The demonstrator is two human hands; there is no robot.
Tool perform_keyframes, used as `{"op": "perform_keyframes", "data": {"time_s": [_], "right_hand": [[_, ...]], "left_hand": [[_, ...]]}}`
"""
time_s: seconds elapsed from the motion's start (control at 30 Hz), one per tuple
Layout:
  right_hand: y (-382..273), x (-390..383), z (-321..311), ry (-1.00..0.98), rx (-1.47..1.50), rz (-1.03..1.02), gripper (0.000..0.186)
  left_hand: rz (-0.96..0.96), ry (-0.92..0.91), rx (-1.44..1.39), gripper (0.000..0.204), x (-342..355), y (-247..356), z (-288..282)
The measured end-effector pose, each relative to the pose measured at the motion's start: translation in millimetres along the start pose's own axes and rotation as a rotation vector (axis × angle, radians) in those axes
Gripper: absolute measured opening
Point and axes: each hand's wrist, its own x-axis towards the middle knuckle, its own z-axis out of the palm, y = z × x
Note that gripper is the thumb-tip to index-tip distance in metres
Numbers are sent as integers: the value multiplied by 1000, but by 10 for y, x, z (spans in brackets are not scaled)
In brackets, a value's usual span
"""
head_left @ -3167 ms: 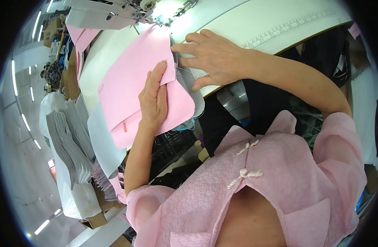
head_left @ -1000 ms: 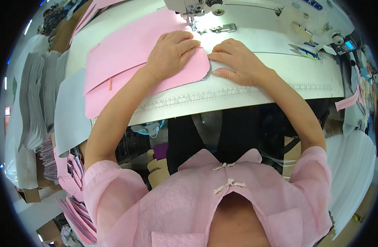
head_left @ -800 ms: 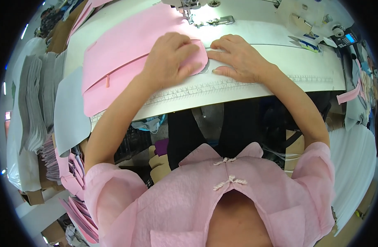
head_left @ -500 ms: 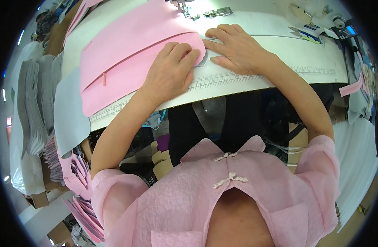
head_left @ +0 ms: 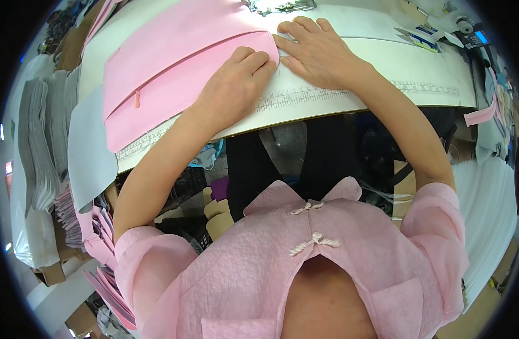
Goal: Sewing and assembling pink fabric bags using an industrial sewing machine.
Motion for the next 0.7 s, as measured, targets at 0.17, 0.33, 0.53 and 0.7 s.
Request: {"op": "perform_keyframes", "data": {"time_s": [0.17, 0.33, 0.53, 0.7], "right_hand": [[88, -4, 82, -40, 178, 23, 40], [-18, -226, 12, -17, 136, -125, 56], [57, -207, 29, -42, 222, -146, 63], [76, -172, -34, -30, 209, -169, 63]], "left_hand": [[17, -99, -3, 37, -12, -35, -13], [6, -111, -35, 36, -33, -35, -34], [27, 16, 38, 31, -82, -47, 12], [-110, 158, -101, 31, -90, -78, 61]]}}
